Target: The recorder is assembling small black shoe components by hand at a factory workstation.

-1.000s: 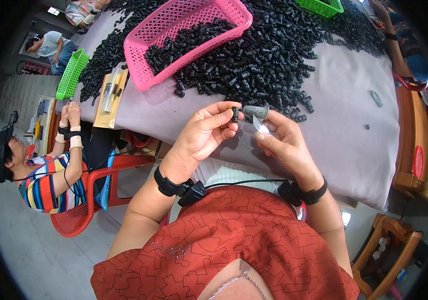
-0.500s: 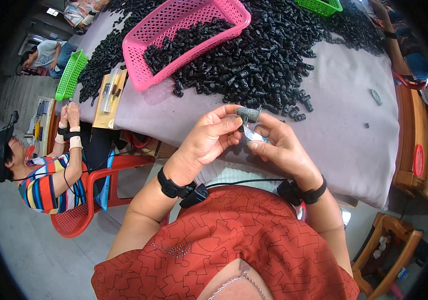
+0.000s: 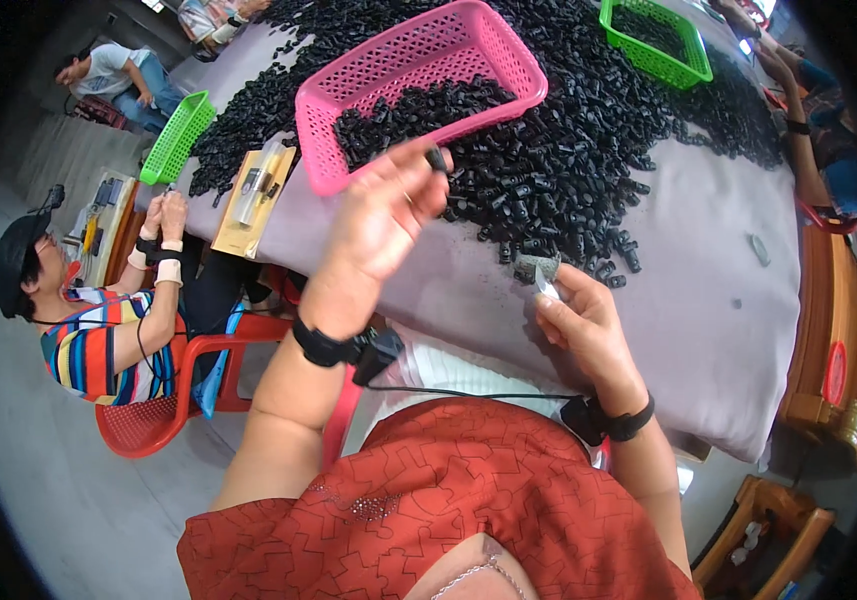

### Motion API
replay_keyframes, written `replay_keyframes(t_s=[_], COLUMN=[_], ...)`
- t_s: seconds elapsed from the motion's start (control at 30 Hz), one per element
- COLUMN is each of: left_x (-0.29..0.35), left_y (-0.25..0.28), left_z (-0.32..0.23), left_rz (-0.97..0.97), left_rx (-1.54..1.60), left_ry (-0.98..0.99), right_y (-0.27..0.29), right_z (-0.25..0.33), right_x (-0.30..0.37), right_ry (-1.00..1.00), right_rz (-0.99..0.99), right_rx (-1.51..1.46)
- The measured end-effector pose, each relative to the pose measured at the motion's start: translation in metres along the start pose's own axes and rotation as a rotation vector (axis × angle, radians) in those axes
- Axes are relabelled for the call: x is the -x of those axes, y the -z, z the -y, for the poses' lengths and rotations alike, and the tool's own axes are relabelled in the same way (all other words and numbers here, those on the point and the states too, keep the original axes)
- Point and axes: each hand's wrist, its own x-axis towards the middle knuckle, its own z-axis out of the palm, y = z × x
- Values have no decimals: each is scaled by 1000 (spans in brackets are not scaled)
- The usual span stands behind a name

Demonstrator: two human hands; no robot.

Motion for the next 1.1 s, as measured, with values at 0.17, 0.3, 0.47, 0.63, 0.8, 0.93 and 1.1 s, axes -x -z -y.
replay_keyframes(t_s=[0.17, 0.3, 0.47, 0.63, 0.8, 0.93, 1.1], left_x=[-11, 10, 20, 19, 15, 18, 22], left_y=[-11, 7, 55, 58, 58, 46, 31], left_z=[-31, -19, -2, 11, 24, 31, 46], left_rz=[-186, -122, -285, -245, -207, -165, -48], left_rx=[-316, -547, -1030, -1316, -1605, -1523, -1494], left_ry=[-248, -176, -233, -262, -355, -301, -396], right_y=[-2, 0, -4, -3, -5, -6, -13], right_z=[0, -3, 0, 0, -4, -6, 0], right_x=[-2, -5, -7, -7, -10, -9, -8], right_ry=[-1, -3, -39, -44, -43, -47, -71], right_rz=[14, 0, 5, -8, 0, 0, -18], right_rx=[24, 31, 61, 33, 49, 93, 155])
